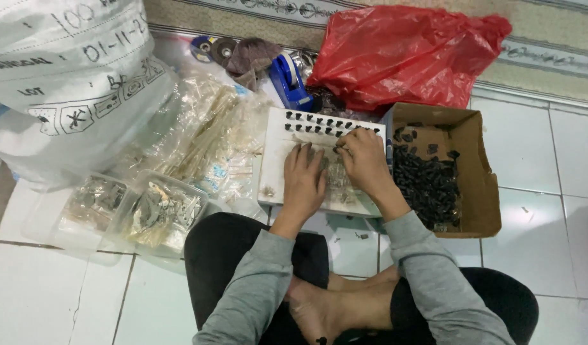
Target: Assembling small black metal components into a white template jig on the floor.
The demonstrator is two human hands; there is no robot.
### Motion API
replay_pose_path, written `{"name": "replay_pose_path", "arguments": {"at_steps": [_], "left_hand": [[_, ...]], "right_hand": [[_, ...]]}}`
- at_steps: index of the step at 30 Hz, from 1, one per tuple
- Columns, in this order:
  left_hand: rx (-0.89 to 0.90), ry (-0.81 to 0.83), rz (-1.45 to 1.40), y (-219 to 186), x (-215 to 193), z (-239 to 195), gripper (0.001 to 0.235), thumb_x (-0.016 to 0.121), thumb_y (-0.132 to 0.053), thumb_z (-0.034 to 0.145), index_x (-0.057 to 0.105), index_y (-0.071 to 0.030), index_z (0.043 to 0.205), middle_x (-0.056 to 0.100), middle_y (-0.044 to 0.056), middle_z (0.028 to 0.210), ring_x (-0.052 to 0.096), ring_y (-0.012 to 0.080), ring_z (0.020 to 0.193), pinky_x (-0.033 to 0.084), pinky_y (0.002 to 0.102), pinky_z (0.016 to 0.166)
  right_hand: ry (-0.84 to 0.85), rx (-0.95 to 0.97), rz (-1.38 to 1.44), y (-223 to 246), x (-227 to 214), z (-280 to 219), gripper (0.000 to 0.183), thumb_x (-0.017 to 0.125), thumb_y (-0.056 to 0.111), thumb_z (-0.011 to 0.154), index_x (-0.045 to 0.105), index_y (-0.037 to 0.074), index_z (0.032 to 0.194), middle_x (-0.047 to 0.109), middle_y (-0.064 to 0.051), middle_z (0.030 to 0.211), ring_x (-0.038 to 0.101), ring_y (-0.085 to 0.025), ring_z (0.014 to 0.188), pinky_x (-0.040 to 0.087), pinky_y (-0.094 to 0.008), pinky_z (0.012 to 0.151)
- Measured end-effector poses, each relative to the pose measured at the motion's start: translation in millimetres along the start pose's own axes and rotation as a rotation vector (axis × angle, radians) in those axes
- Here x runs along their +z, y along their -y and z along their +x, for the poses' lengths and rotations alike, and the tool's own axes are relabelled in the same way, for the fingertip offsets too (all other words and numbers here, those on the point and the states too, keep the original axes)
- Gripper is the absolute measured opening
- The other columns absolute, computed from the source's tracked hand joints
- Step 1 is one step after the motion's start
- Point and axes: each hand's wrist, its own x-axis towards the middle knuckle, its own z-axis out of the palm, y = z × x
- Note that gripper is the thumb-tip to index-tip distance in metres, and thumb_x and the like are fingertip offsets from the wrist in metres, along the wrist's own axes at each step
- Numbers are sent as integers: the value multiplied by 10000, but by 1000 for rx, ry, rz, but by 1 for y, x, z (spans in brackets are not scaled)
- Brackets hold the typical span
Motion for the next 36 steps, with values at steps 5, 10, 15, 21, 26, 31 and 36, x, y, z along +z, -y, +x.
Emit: {"name": "replay_pose_path", "arguments": {"at_steps": [5, 10, 15, 21, 26, 31, 36], "left_hand": [[-4, 16, 122, 13, 21, 6, 483, 612, -135, 944, 571, 18, 1400, 407, 348, 1497, 252, 544, 1464, 123, 671, 1192], [-26, 24, 164, 15, 28, 7, 502, 588, -160, 933, 570, 2, 1407, 374, 341, 1531, 207, 533, 1499, 101, 670, 1203], [-63, 62, 167, 12, 26, 7, 493, 579, -176, 941, 575, -16, 1407, 366, 330, 1545, 196, 521, 1507, 74, 667, 1213], [-76, 82, 202, 17, 32, 6, 505, 574, -205, 936, 574, -50, 1417, 340, 314, 1573, 173, 512, 1521, 57, 654, 1219], [-75, 95, 195, 20, 34, 6, 504, 584, -202, 930, 579, -48, 1410, 342, 315, 1570, 176, 514, 1518, 52, 652, 1219], [-74, 115, 213, 17, 31, 6, 523, 618, -201, 918, 570, -33, 1411, 338, 317, 1571, 184, 512, 1513, 53, 650, 1220], [-77, 147, 224, 16, 27, 1, 508, 622, -180, 941, 543, 12, 1405, 359, 329, 1550, 236, 501, 1499, 112, 634, 1218]], "right_hand": [[71, -66, -227, -26, 37, 19, 81, 716, 203, 921, 718, 172, 996, 609, -37, 992, 576, -267, 1012, 405, -420, 899], [104, -72, -263, -31, 51, 21, 76, 697, 251, 918, 714, 212, 981, 615, -30, 987, 580, -266, 1008, 398, -422, 920], [106, -78, -307, -31, 56, 19, 83, 694, 258, 932, 704, 192, 980, 605, -27, 965, 583, -255, 988, 386, -406, 900], [98, -83, -256, -31, 59, 15, 168, 682, 281, 930, 695, 197, 1075, 605, -41, 975, 587, -266, 1024, 380, -413, 914], [83, -66, -222, -24, 49, 11, 224, 687, 293, 936, 684, 200, 1140, 612, -32, 1007, 588, -253, 1055, 377, -404, 931], [35, -46, -181, -13, 28, -1, 237, 696, 252, 932, 681, 196, 1161, 602, -38, 1041, 569, -253, 1074, 362, -412, 960], [-35, 3, -108, -13, -26, -38, 206, 720, 179, 941, 691, 124, 1137, 604, -85, 1025, 593, -321, 1006, 410, -433, 886]]}}
